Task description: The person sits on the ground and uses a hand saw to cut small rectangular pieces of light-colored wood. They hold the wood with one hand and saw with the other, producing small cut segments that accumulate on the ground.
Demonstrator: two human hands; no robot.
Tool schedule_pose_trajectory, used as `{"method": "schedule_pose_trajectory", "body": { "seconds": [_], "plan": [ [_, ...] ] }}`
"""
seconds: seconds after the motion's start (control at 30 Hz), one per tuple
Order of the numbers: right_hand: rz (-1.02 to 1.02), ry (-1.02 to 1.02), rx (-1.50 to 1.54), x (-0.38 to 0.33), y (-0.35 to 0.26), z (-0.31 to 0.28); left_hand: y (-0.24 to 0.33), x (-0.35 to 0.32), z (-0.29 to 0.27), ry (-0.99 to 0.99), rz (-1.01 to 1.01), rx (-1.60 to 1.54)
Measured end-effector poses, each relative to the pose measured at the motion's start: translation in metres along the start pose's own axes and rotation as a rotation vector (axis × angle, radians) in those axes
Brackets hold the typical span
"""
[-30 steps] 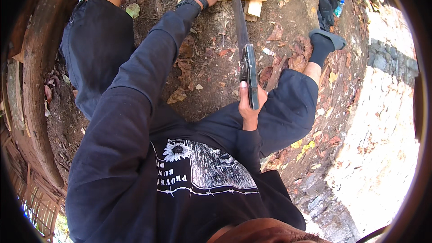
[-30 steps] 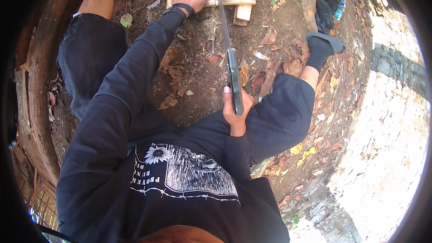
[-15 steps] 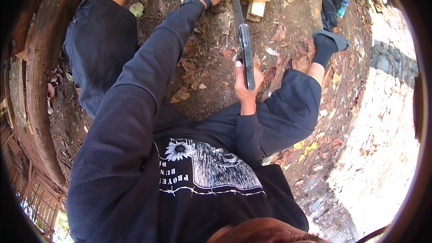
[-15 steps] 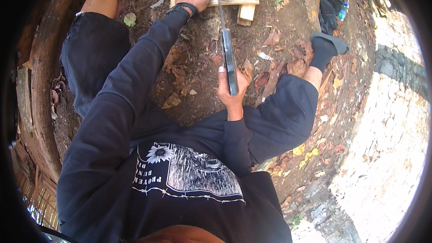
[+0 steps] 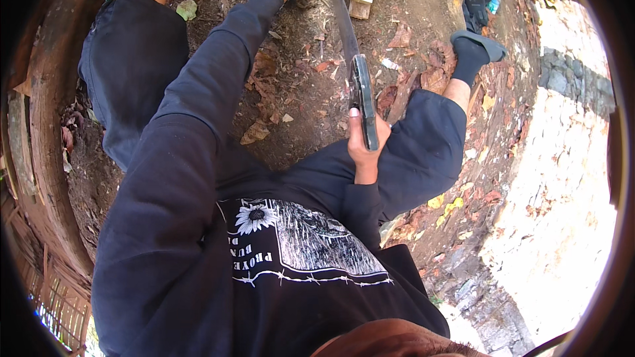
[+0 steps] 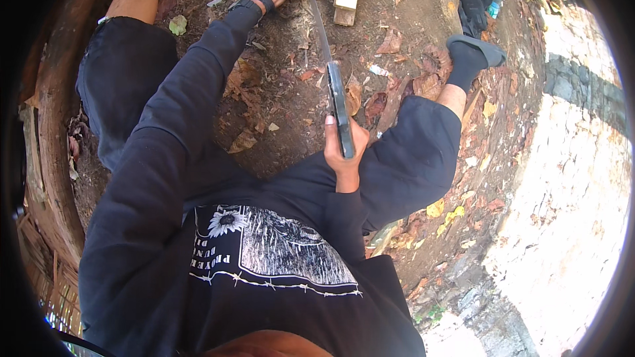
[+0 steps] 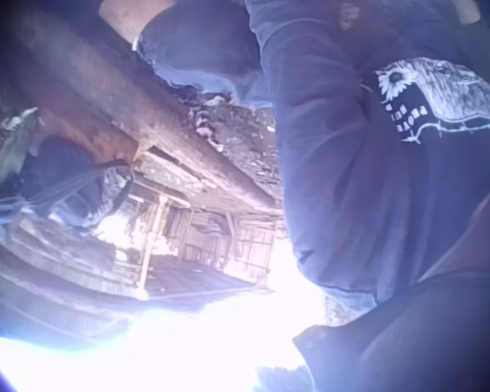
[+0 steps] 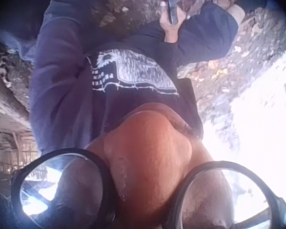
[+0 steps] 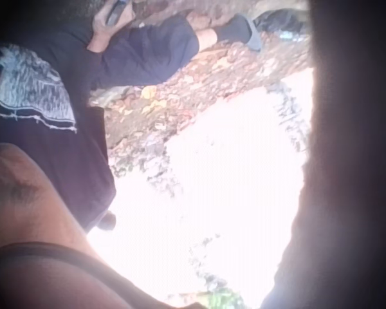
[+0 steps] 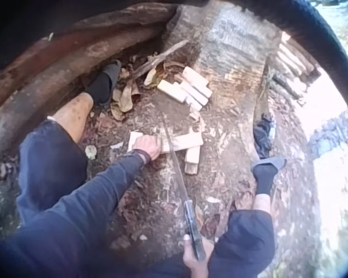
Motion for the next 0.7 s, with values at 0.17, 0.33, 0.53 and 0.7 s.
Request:
{"method": "schedule_pose_trajectory", "body": {
  "seconds": [0.17,0.33,0.53,0.7],
  "plan": [
    [0.001,-0.104,-0.042,0.003,-0.024,-0.006,-0.002,-0.003,0.0,0.006,-0.039,-0.018],
    [0.022,-0.022,-0.004,-0.021,-0.034,0.003,0.019,-0.01,-0.008,-0.057,0.005,-0.011],
    [-0.027,-0.025,0.084,-0.004,-0.032,0.006,0.012,-0.015,-0.013,-0.014,0.087,0.01],
    [-0.059,-0.009,0.082,0.032,-0.024,0.042,0.018,-0.015,-0.017,-0.067,0.052,0.011]
  ]
}}
Point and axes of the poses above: each hand's wrist, its own x-axis towards the middle knuckle, its own z-axis out of the palm, y = z × x, the point moved 6 cm from there along x, towards the middle knuckle, and after that the axes turned 1 degree about x, right-handed, at the moved point
